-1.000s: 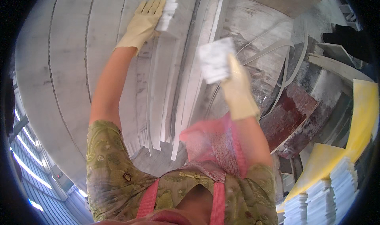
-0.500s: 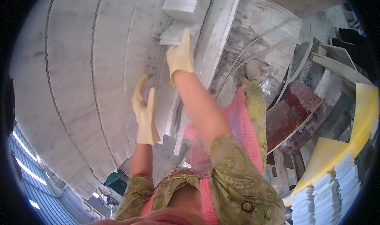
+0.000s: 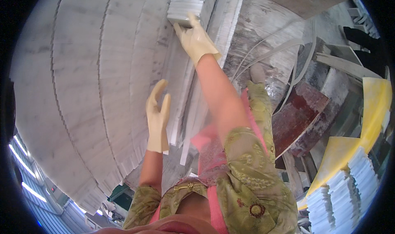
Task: The person picks up white rectangular tiles from a machine output and stacks them on a nearby rack. The person handles the tiles one at a time, placing them in a neat pile.
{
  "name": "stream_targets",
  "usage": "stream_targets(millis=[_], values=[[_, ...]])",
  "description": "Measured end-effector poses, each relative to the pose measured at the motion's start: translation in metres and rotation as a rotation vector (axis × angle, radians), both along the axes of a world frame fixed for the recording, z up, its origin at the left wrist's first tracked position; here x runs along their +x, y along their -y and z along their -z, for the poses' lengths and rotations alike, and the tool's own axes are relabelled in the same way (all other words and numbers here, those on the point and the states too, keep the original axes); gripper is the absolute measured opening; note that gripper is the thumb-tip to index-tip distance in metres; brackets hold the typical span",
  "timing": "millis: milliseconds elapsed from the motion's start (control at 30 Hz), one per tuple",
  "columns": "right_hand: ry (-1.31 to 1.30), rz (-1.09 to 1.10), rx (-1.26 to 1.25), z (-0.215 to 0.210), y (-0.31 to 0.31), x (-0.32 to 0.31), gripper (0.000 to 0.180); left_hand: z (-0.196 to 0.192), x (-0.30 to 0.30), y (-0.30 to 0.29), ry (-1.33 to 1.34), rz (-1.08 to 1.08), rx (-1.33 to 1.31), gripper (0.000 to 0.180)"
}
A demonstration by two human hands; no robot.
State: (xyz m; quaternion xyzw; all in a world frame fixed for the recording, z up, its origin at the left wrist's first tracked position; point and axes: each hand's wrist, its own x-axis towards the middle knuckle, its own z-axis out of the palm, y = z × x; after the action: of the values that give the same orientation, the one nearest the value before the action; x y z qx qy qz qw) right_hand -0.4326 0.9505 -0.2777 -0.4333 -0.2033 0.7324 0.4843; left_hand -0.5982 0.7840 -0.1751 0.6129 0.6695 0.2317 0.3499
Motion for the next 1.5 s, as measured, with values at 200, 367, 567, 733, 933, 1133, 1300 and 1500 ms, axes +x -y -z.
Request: stream_targets(millis=[200, 367, 567, 733, 933, 1133, 1300, 1500], values=[[-0.227, -0.033, 0.023, 0.035, 0.032, 0.058, 0.069, 0.036, 0.046, -0.078, 0.568, -0.266, -0.403, 0.068], [0.181, 0.422, 0.124, 0.031, 0.032, 0.089, 0.062, 0.054, 0.096, -0.152, 0.934, -0.513, -0.549, 0.085], [0.76, 0.16, 0.369, 0.015, -0.032, 0.087, 0.071, 0.063, 0.112, -0.21, 0.866, -0.463, -0.623, 0.088], [0.674, 0.106, 0.092, 0.014, -0.062, 0.066, 0.09, 0.076, 0.108, -0.216, 0.843, -0.39, -0.542, 0.082], [0.686, 0.186, 0.232, 0.012, -0.049, 0.048, 0.094, 0.091, 0.098, -0.206, 1.018, -0.349, -0.507, 0.071], [0.355, 0.354, -0.025, -0.025, -0.054, 0.047, 0.095, 0.097, 0.093, -0.191, 1.139, -0.377, -0.403, 0.061], [0.336, 0.315, -0.093, -0.04, -0.071, 0.06, 0.094, 0.09, 0.099, -0.199, 0.986, -0.335, -0.417, 0.059], [0.564, 0.264, -0.061, -0.031, -0.094, 0.075, 0.095, 0.078, 0.103, -0.214, 0.966, -0.441, -0.554, 0.064]])
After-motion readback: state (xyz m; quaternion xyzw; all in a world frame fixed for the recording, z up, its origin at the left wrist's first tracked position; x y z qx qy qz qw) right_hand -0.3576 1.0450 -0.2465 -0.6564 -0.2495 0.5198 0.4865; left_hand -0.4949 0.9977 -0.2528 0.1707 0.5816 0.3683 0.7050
